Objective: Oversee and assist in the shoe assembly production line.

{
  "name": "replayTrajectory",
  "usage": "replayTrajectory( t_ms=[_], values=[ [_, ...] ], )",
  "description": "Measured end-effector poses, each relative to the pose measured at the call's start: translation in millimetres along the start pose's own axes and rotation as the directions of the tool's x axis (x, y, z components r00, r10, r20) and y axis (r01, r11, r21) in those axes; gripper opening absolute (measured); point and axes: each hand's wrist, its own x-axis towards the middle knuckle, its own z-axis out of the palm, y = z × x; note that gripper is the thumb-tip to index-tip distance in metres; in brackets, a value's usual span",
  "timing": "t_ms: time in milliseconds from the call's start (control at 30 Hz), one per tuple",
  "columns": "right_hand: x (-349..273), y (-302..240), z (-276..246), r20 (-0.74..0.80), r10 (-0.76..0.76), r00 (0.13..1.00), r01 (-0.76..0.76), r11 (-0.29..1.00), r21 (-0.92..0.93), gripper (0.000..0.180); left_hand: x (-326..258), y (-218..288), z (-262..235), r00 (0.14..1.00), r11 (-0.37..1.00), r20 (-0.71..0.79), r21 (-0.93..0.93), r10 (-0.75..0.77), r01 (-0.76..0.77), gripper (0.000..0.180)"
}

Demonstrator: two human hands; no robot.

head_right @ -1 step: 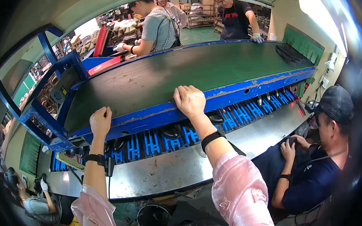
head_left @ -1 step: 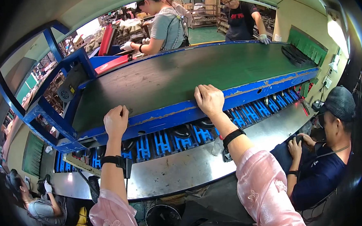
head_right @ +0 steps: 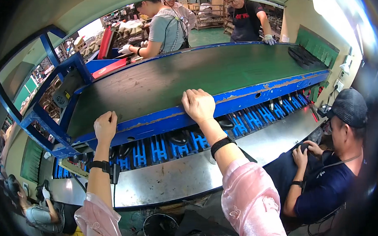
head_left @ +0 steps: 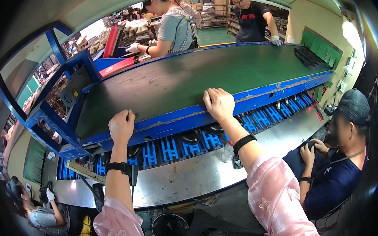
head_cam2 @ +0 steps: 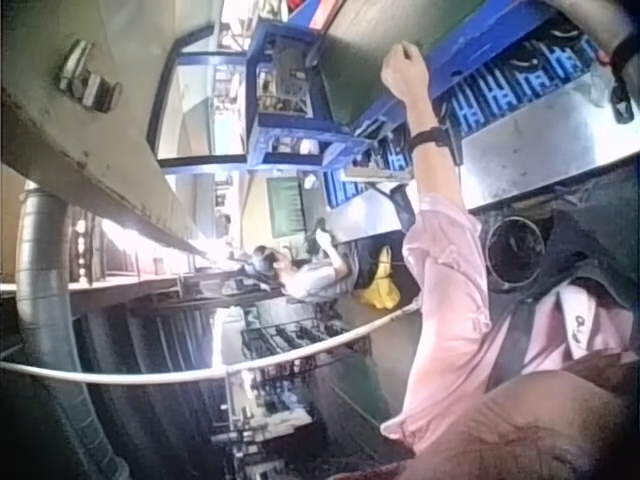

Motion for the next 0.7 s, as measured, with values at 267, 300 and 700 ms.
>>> replayTrajectory(
  t_ms=[267, 300, 700],
  values=[
    [0.3, 1.4, -2.4, 0.012, -0.012, 1.0, 0.012, 0.998, -0.064, 0.024, 2.0, 3.2, 0.7, 1.0, 1.0, -0.027, -0.004, 0.009, -0.01, 0.028],
    [1.3, 4.6, -4.4, 0.008, -0.025, 1.0, 0.026, 0.996, -0.082, 0.024, 3.3, 3.1, 4.5, 1.0, 1.0, -0.026, -0.007, 0.012, -0.013, 0.028],
    [-3.5, 5.5, 4.0, 0.037, -0.013, 0.999, 0.016, 0.998, -0.065, 0.024, 2.4, 0.4, 1.1, 1.0, 1.0, -0.028, -0.024, -0.013, 0.012, 0.029]
  ],
)
